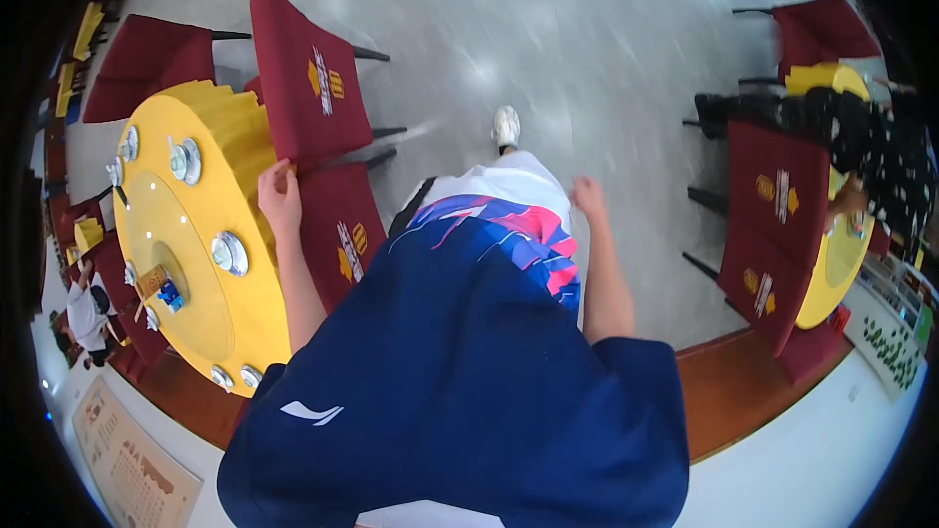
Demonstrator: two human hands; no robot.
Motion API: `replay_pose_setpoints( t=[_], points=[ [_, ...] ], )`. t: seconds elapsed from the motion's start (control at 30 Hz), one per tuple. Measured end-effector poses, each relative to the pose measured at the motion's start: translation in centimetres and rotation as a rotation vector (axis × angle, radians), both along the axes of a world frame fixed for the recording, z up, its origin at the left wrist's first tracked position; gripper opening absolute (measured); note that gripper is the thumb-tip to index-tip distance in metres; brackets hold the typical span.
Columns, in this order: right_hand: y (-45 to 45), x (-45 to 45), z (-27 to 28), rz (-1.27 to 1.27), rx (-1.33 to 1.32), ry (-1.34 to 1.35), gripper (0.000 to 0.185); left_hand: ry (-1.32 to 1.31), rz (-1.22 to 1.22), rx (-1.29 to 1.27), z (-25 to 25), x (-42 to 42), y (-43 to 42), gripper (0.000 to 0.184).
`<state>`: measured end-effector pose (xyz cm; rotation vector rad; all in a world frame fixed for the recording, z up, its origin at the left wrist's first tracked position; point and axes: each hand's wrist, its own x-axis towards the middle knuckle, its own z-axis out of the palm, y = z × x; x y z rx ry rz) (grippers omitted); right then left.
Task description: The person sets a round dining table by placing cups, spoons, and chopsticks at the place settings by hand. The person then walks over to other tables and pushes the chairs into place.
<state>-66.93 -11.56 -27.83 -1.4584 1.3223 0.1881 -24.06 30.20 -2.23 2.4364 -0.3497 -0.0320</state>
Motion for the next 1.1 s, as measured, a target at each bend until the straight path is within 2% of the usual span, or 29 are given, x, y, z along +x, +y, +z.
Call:
replay_pose_setpoints(
  t=[0.07, 0.13, 0.2, 0.23, 0.33, 0.4, 0.43, 0.47, 0.5, 0.53, 0.6, 0.63, 0.67, 0.7, 0.73, 0.77, 0.8, 0.83, 0.87, 0.9, 0.93, 1.0, 1.03, 1.07, 1.1],
  points=[
    [-7.3, 16.8, 5.7, 0.291, -0.161, -0.133, 0.034, -0.044, 0.124, -0.049, -1.5, 2.1, -2.2, 0.015],
    [-12.1, 30.5, 9.1, 0.6, -0.43, -0.349, 0.035, 0.001, 0.151, -0.104, 1.8, 3.5, -6.4, 0.015],
    [-12.4, 42.4, 20.4, 0.702, -0.254, -0.483, 0.033, 0.056, 0.196, -0.165, 3.4, 4.7, -10.0, 0.015],
    [-11.7, 46.8, 23.9, 0.765, -0.253, -0.536, 0.033, 0.097, 0.223, -0.254, 3.4, 5.6, -11.0, 0.015],
    [-10.7, 57.4, 28.9, 0.957, -0.171, -0.71, 0.034, 0.07, 0.291, -0.45, 1.0, 10.6, -14.2, 0.015],
    [-9.3, 62.4, 29.1, 1.068, -0.09, -0.817, 0.035, 0.014, 0.29, -0.436, 0.5, 15.3, -16.3, 0.016],
    [-8.9, 65.0, 28.7, 1.174, -0.164, -0.975, 0.041, -0.007, 0.333, -0.463, 0.4, 18.2, -17.5, 0.016],
    [-8.7, 67.7, 28.8, 1.276, -0.24, -1.132, 0.049, -0.019, 0.284, -0.396, -0.4, 21.7, -17.8, 0.026],
    [-8.4, 69.8, 29.9, 1.298, -0.246, -1.137, 0.049, -0.073, 0.248, -0.369, 0.5, 25.5, -19.1, 0.037],
    [-7.6, 71.9, 31.6, 1.181, -0.166, -1.022, 0.056, -0.134, 0.215, -0.333, 1.8, 29.5, -20.4, 0.049],
    [-6.1, 76.4, 33.9, 0.998, 0.104, -0.802, 0.068, -0.18, 0.153, 0.119, 3.3, 36.1, -21.2, 0.073],
    [-6.1, 79.1, 33.9, 0.936, 0.276, -0.691, 0.073, -0.153, 0.146, 0.028, 3.7, 39.1, -21.4, 0.077],
    [-5.8, 81.5, 33.5, 0.922, 0.276, -0.742, 0.047, -0.131, 0.135, -0.069, 4.0, 42.1, -21.7, 0.081],
    [-5.5, 84.7, 34.6, 1.166, -0.034, -0.838, 0.019, -0.087, 0.165, -0.268, 4.8, 44.6, -22.0, 0.081],
    [-5.2, 87.7, 35.3, 1.306, -0.215, -1.016, 0.014, -0.038, 0.185, -0.473, 5.7, 46.6, -22.2, 0.082],
    [-5.1, 90.7, 34.8, 1.307, -0.15, -0.998, 0.011, 0.151, 0.24, -0.663, 6.8, 48.2, -22.0, 0.08],
    [-4.5, 92.9, 34.5, 1.294, -0.08, -0.965, 0.009, 0.153, 0.278, -0.666, 6.2, 49.4, -21.4, 0.08],
    [-4.0, 95.2, 34.4, 1.32, -0.059, -0.962, 0.009, -0.088, 0.223, -0.297, 5.1, 51.0, -20.8, 0.08],
    [-3.3, 97.9, 35.0, 1.214, 0.203, -0.784, 0.009, -0.319, 0.16, 0.081, 4.5, 52.6, -20.1, 0.08],
    [-2.5, 100.3, 35.3, 1.097, 0.445, -0.589, 0.012, -0.314, 0.192, 0.082, 4.3, 54.0, -19.4, 0.08],
    [-1.4, 102.8, 35.0, 1.13, 0.454, -0.576, 0.012, -0.314, 0.193, 0.033, 4.1, 55.5, -18.8, 0.08],
    [1.3, 107.5, 33.8, 1.319, 0.098, -1.04, 0.02, -0.31, 0.233, -0.01, 3.8, 58.3, -18.0, 0.08],
    [1.7, 109.6, 33.4, 1.352, 0.128, -1.044, 0.02, -0.065, 0.334, -0.363, 4.0, 59.8, -18.1, 0.079],
    [2.2, 111.8, 32.8, 1.449, 0.042, -1.09, 0.024, 0.142, 0.431, -0.696, 4.4, 62.0, -17.0, 0.078],
    [4.2, 115.1, 31.9, 1.527, -0.043, -1.179, 0.027, 0.052, 0.443, -0.655, 4.0, 64.4, -16.1, 0.078]
  ],
)
